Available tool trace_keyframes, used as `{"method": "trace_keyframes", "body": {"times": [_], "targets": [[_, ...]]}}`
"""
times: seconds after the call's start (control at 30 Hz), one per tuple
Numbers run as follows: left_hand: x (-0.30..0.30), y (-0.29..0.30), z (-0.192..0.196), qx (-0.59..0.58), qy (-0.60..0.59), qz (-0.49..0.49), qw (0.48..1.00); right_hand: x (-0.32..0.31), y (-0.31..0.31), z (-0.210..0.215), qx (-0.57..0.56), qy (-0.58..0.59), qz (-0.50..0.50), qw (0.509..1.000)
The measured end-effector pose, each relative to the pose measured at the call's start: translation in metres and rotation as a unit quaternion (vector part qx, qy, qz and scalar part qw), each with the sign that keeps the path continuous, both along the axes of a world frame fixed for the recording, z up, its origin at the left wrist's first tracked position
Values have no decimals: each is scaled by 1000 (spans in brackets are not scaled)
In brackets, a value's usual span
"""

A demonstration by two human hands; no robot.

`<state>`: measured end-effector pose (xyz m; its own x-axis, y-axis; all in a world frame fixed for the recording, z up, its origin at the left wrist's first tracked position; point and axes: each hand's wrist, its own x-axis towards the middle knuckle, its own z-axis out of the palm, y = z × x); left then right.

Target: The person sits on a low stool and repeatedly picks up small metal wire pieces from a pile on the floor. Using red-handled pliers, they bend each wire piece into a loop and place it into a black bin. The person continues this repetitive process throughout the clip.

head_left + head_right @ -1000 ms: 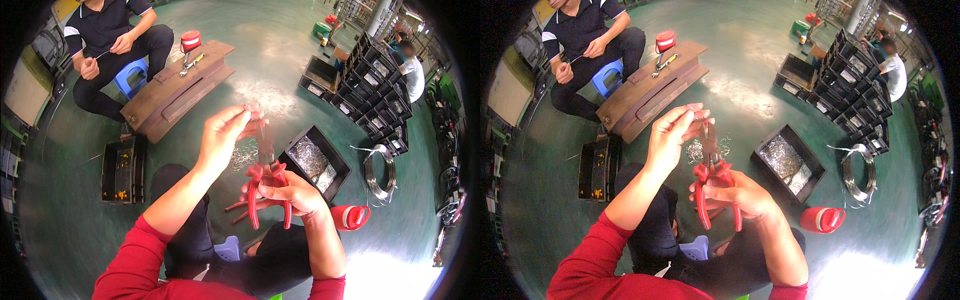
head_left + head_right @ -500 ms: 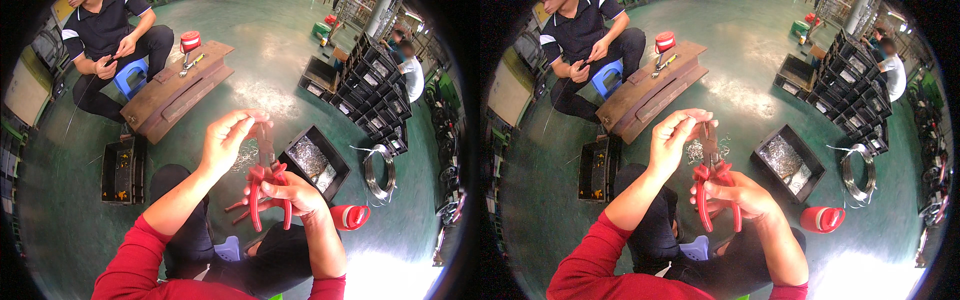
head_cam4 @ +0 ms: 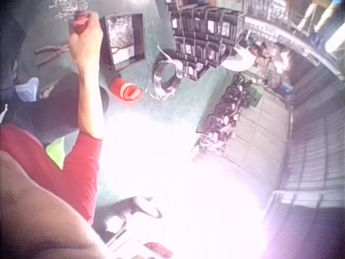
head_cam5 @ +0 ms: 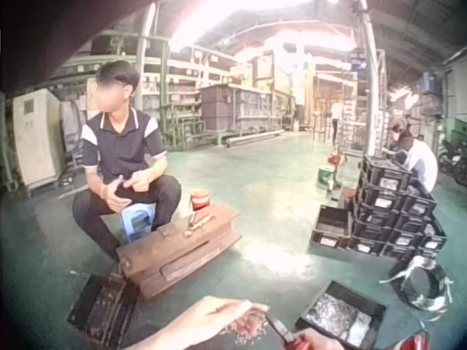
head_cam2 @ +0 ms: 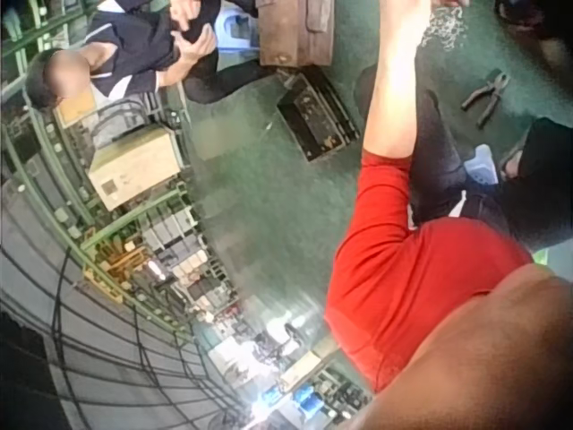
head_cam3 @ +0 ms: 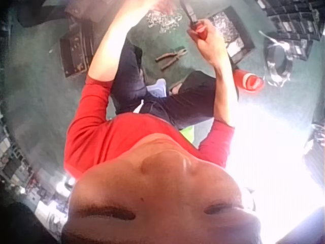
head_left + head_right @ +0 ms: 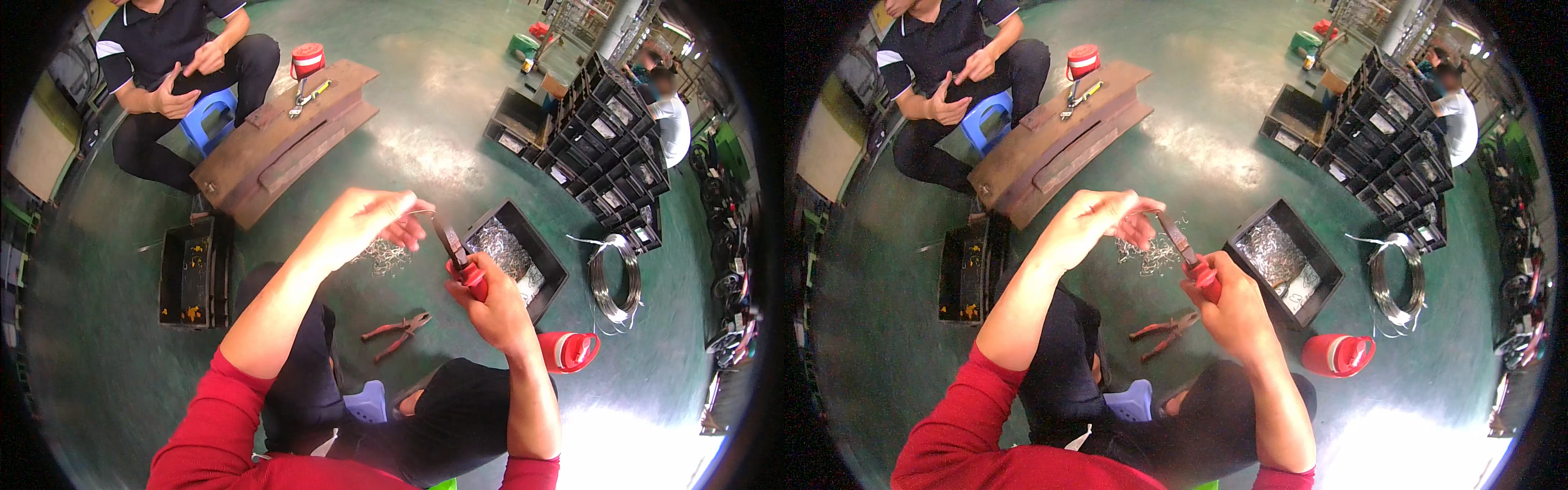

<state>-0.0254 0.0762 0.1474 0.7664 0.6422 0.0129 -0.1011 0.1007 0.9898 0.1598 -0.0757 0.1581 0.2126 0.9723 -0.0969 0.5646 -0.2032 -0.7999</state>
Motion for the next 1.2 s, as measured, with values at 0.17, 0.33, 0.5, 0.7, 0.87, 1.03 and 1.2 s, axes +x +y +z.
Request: {"method": "trace_keyframes", "body": {"times": [0.17, 0.33, 0.5, 0.7, 0.87, 1.03, 1.2], "targets": [[1, -6, 3, 30, 31, -10, 999, 0, -1, -1, 1, -20, 0, 1000], [1, -11, 6, -13, 19, -10, 1000, 4, 0, -3, 13, 25, 25, 999], [0, -13, 6, -17, 19, -15, 1000, 9, 0, -7, -58, 143, 53, 987], [1, -11, 3, -21, 10, -24, 999, 8, 0, -7, -54, 175, 69, 981], [1, -12, 1, 15, 32, -19, 999, 8, -1, -6, -54, 147, 58, 986], [3, -17, 4, 59, 48, -16, 997, 10, 0, -11, 2, 24, 50, 998], [5, -25, 1, 123, 55, 12, 991, 9, 0, -16, -2, -29, 24, 999]]}}
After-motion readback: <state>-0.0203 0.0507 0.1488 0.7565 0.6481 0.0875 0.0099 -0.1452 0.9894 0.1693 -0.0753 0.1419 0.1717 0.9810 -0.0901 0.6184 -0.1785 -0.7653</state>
